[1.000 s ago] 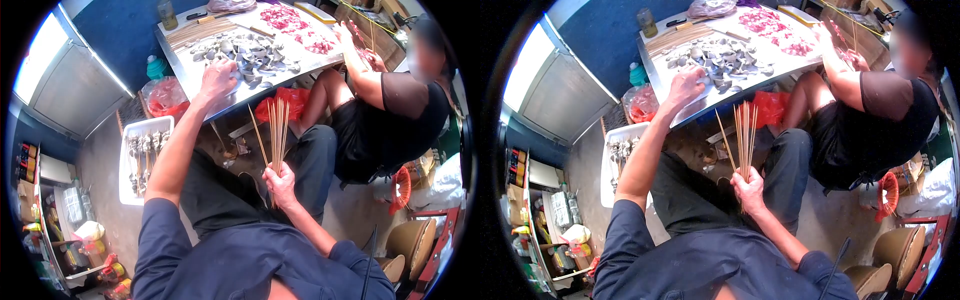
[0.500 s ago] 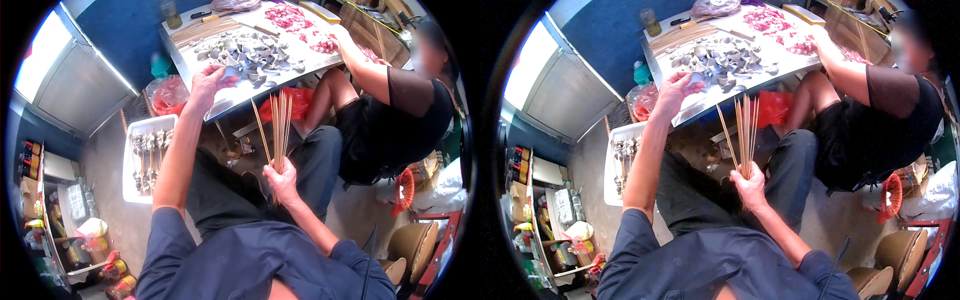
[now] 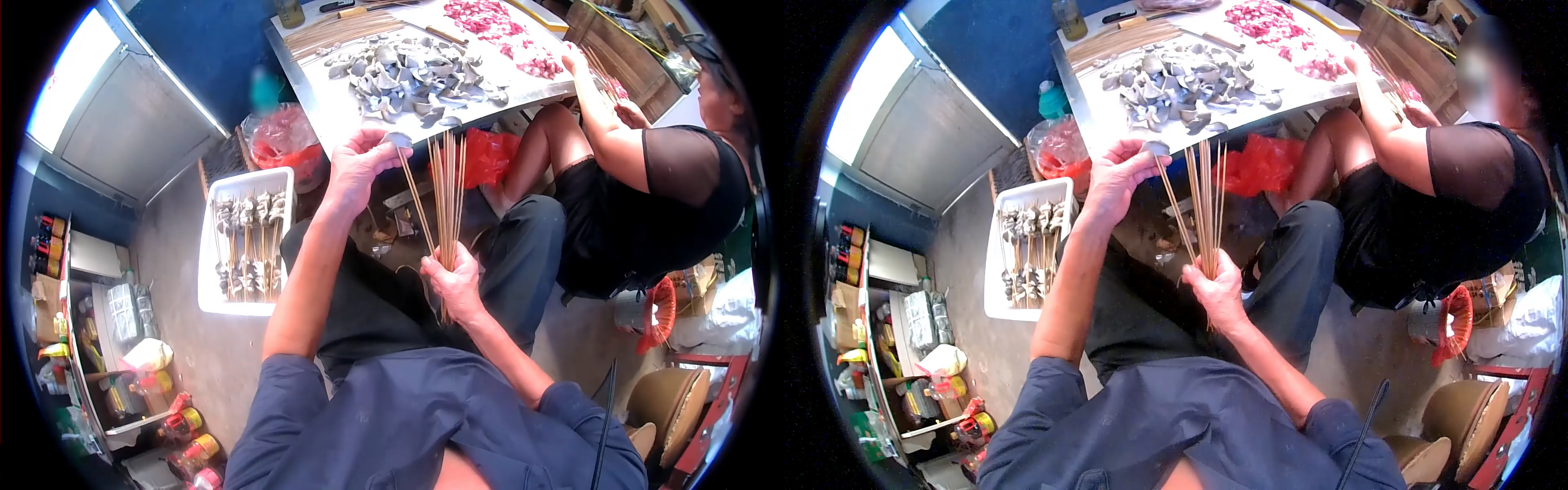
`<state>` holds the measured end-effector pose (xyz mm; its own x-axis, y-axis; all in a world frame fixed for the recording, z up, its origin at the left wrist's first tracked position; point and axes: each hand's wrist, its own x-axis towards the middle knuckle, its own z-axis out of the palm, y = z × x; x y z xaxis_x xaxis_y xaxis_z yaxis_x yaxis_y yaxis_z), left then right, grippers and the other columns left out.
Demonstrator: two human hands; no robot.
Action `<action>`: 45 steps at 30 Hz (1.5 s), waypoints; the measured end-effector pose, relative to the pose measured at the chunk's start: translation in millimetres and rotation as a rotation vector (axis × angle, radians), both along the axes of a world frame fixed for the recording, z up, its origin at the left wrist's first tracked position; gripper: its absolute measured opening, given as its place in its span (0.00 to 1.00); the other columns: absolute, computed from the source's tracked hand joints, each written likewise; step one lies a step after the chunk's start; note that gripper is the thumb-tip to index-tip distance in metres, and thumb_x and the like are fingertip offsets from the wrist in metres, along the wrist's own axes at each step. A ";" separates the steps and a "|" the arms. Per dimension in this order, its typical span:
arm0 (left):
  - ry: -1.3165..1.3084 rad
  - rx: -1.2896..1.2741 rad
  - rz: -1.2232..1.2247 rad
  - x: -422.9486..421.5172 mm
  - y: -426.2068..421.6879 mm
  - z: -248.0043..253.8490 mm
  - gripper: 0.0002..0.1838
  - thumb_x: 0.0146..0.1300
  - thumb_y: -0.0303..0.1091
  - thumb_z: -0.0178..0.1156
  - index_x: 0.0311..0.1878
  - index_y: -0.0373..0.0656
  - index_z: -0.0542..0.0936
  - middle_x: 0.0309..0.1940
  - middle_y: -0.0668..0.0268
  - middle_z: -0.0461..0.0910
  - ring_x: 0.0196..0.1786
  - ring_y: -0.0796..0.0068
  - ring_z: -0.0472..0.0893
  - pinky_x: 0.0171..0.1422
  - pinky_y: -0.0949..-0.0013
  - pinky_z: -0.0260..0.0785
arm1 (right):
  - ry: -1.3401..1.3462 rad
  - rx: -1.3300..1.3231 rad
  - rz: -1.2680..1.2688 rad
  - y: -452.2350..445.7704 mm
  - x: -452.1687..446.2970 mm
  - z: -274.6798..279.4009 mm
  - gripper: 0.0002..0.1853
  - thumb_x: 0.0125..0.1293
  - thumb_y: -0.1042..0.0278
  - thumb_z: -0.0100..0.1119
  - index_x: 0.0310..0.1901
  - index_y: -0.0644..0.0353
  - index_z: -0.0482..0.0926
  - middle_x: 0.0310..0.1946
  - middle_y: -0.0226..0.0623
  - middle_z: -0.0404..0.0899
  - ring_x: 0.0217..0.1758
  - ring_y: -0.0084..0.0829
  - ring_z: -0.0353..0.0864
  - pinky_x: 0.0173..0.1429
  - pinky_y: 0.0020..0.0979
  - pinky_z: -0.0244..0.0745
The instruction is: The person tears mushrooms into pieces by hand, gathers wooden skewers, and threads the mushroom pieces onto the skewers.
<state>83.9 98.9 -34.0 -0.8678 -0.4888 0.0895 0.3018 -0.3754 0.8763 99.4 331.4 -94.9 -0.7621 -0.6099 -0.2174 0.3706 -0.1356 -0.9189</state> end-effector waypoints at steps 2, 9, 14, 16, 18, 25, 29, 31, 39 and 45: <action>-0.007 -0.043 0.026 -0.5 -1.4 -6.0 0.09 0.63 0.23 0.62 0.46 0.35 0.76 0.43 0.53 0.83 0.45 0.62 0.85 0.52 0.61 0.79 | 0.004 0.005 0.002 -0.5 1.4 -0.7 0.11 0.61 0.74 0.66 0.37 0.58 0.71 0.25 0.27 0.78 0.20 0.12 0.66 0.23 0.17 0.61; -0.005 -0.020 0.126 5.4 2.7 -11.2 0.09 0.63 0.22 0.62 0.46 0.34 0.76 0.42 0.54 0.82 0.43 0.63 0.85 0.51 0.62 0.80 | -0.056 -0.025 -0.019 0.0 3.3 -2.4 0.11 0.62 0.72 0.68 0.36 0.57 0.71 0.23 0.27 0.76 0.17 0.12 0.64 0.19 0.17 0.58; -0.021 0.030 0.188 8.9 4.3 -14.7 0.09 0.63 0.21 0.62 0.46 0.35 0.75 0.40 0.54 0.82 0.42 0.63 0.85 0.49 0.63 0.80 | -0.147 -0.057 0.005 2.8 2.7 -7.7 0.08 0.66 0.70 0.63 0.35 0.58 0.71 0.23 0.30 0.76 0.15 0.13 0.63 0.17 0.17 0.55; -0.014 0.018 0.190 9.8 4.3 -15.9 0.10 0.63 0.21 0.62 0.46 0.36 0.75 0.40 0.55 0.82 0.41 0.64 0.85 0.49 0.64 0.80 | -0.174 -0.072 0.008 3.0 2.6 -8.3 0.09 0.66 0.68 0.64 0.36 0.58 0.72 0.22 0.29 0.76 0.15 0.13 0.63 0.17 0.17 0.55; -0.010 0.008 0.192 11.3 5.1 -17.9 0.10 0.63 0.21 0.62 0.46 0.36 0.75 0.40 0.55 0.82 0.41 0.64 0.85 0.48 0.65 0.80 | -0.138 -0.049 0.001 2.5 2.2 -8.6 0.07 0.69 0.68 0.59 0.36 0.58 0.71 0.23 0.31 0.76 0.14 0.14 0.62 0.16 0.17 0.54; 0.047 -0.119 0.196 10.8 4.2 -18.6 0.07 0.62 0.19 0.60 0.43 0.37 0.76 0.36 0.58 0.84 0.38 0.72 0.85 0.44 0.72 0.79 | -0.135 -0.027 0.005 3.9 0.2 -4.7 0.05 0.69 0.70 0.59 0.39 0.58 0.72 0.22 0.30 0.76 0.13 0.13 0.61 0.16 0.17 0.53; 0.050 -0.221 0.171 9.9 1.4 -19.8 0.08 0.61 0.17 0.56 0.42 0.37 0.77 0.36 0.59 0.84 0.38 0.73 0.85 0.44 0.73 0.78 | -0.140 -0.024 0.001 4.7 0.4 -5.6 0.05 0.69 0.71 0.60 0.40 0.58 0.73 0.22 0.30 0.76 0.13 0.13 0.61 0.16 0.16 0.52; 0.029 -0.250 0.143 10.4 -0.7 -19.3 0.08 0.61 0.17 0.56 0.42 0.37 0.78 0.35 0.59 0.84 0.38 0.74 0.85 0.44 0.74 0.78 | -0.146 -0.025 -0.005 5.8 0.4 -8.1 0.05 0.68 0.71 0.60 0.40 0.58 0.73 0.22 0.30 0.76 0.13 0.12 0.61 0.16 0.16 0.52; -0.019 -0.243 0.142 9.1 -1.6 -17.8 0.08 0.61 0.18 0.56 0.44 0.37 0.77 0.35 0.59 0.84 0.38 0.74 0.85 0.45 0.74 0.78 | -0.155 -0.042 -0.001 8.2 -1.3 -6.3 0.06 0.67 0.69 0.63 0.37 0.58 0.75 0.21 0.28 0.76 0.14 0.12 0.64 0.17 0.15 0.55; -0.024 -0.169 0.154 9.7 2.0 -18.4 0.09 0.61 0.17 0.55 0.44 0.37 0.77 0.35 0.58 0.84 0.38 0.72 0.85 0.44 0.73 0.79 | -0.157 -0.047 -0.001 8.7 -0.7 -6.4 0.05 0.67 0.70 0.62 0.38 0.58 0.75 0.21 0.28 0.76 0.14 0.12 0.64 0.17 0.15 0.55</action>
<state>93.6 100.9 -52.4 -0.7872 -0.5951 0.1618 0.3227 -0.1738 0.9304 98.7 340.0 -101.3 -0.7219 -0.6213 -0.3047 0.5087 -0.1780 -0.8424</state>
